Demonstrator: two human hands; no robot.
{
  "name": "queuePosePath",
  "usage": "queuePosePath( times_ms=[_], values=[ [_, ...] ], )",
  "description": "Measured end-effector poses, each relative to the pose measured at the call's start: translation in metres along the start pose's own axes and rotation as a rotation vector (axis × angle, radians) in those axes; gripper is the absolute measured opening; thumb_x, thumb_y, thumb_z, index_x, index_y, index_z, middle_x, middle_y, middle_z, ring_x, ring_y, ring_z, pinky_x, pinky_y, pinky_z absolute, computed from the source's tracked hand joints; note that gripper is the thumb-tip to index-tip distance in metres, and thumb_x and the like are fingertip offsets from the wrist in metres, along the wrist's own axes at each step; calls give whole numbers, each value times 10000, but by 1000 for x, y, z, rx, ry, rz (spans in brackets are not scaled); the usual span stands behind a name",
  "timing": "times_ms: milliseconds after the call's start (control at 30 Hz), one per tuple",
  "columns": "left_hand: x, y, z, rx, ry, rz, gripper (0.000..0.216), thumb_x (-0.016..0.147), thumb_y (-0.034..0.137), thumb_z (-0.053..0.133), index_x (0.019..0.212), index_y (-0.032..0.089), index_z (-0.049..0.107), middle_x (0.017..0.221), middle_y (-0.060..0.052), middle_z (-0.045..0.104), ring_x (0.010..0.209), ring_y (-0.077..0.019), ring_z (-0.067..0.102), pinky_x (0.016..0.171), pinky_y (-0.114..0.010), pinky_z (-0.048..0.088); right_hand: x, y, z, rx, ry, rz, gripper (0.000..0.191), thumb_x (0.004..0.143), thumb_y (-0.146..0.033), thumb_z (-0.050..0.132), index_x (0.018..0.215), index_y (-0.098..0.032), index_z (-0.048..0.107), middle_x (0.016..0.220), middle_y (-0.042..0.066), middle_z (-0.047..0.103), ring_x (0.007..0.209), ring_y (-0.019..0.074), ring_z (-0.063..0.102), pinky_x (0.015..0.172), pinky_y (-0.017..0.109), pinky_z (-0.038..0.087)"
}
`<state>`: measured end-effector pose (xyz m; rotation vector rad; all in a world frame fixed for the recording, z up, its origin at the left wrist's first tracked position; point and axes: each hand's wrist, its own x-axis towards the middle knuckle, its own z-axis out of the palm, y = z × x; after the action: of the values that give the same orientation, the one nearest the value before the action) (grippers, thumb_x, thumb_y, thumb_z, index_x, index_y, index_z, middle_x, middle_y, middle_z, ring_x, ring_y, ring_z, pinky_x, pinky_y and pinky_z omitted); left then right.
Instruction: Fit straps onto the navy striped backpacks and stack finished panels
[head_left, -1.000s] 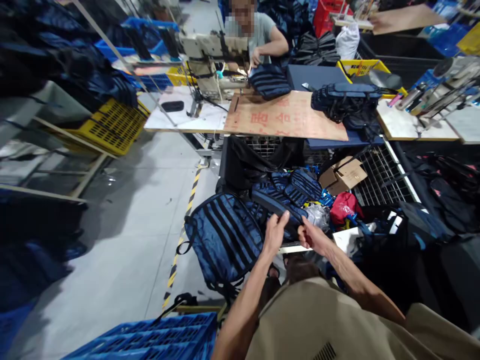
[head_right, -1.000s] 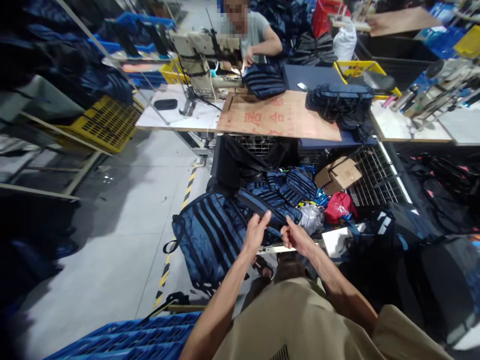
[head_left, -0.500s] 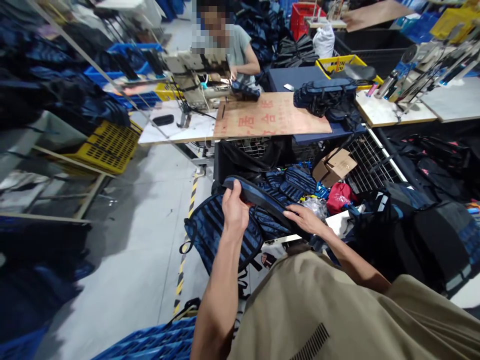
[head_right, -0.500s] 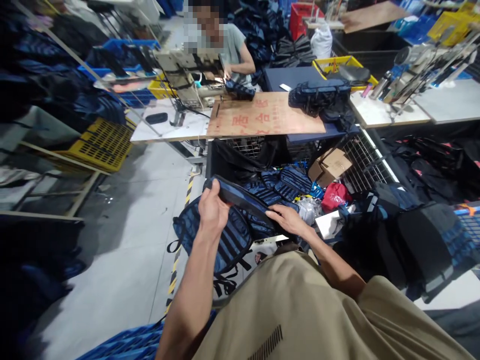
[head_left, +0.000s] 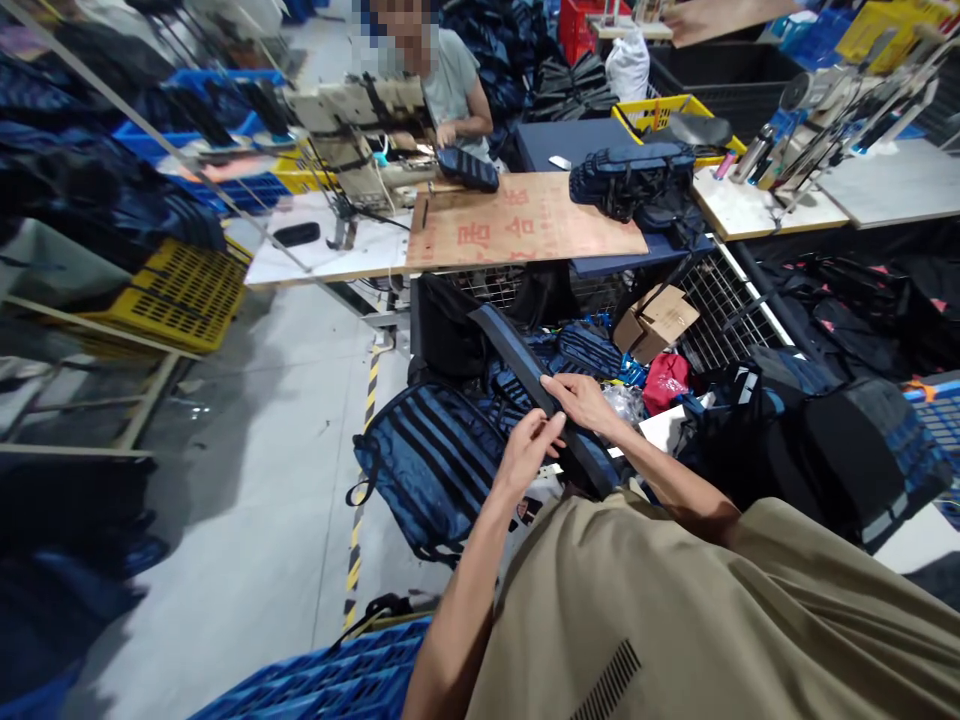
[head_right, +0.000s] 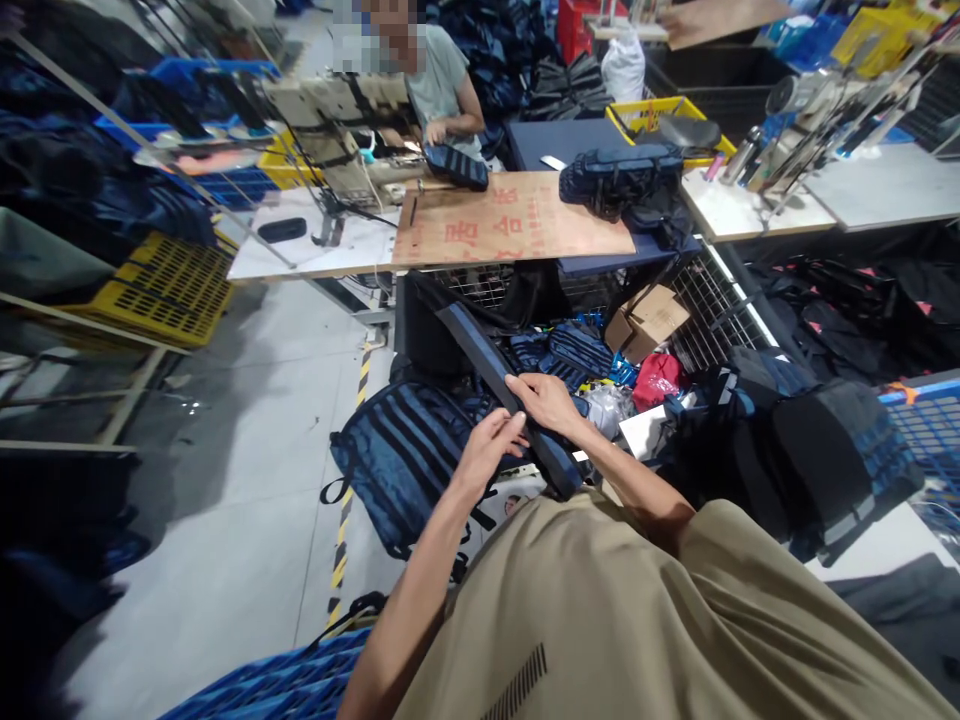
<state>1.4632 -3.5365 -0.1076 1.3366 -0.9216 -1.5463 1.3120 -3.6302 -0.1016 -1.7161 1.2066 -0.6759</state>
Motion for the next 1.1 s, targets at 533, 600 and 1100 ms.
queuePosePath(
  times_ms=[533,600,1100],
  values=[
    [34,71,-45,-172,461,292,440,930,629,767,934,213,624,765,38,649,547,-99,577,528,-222,482,-52,-17,1,-90,-183,-91,527,1153,-603,426,812,-225,564,790,-17,604,731,159,524,720,296,353],
    [27,76,-27,-199,380,292,432,941,616,769,941,223,590,766,47,654,516,-88,573,503,-214,475,-50,-16,6,-71,-149,-66,405,1136,-599,487,1098,-240,670,1010,19,730,877,191,640,804,297,430],
    [-68,67,-196,618,595,-26,728,646,724,919,1149,219,768,771,7,715,675,-195,644,590,-286,483,36,99,-177,-470,638,200,580,1101,-628,455,1249,-184,797,1118,177,820,1064,331,727,961,409,522]
  ],
)
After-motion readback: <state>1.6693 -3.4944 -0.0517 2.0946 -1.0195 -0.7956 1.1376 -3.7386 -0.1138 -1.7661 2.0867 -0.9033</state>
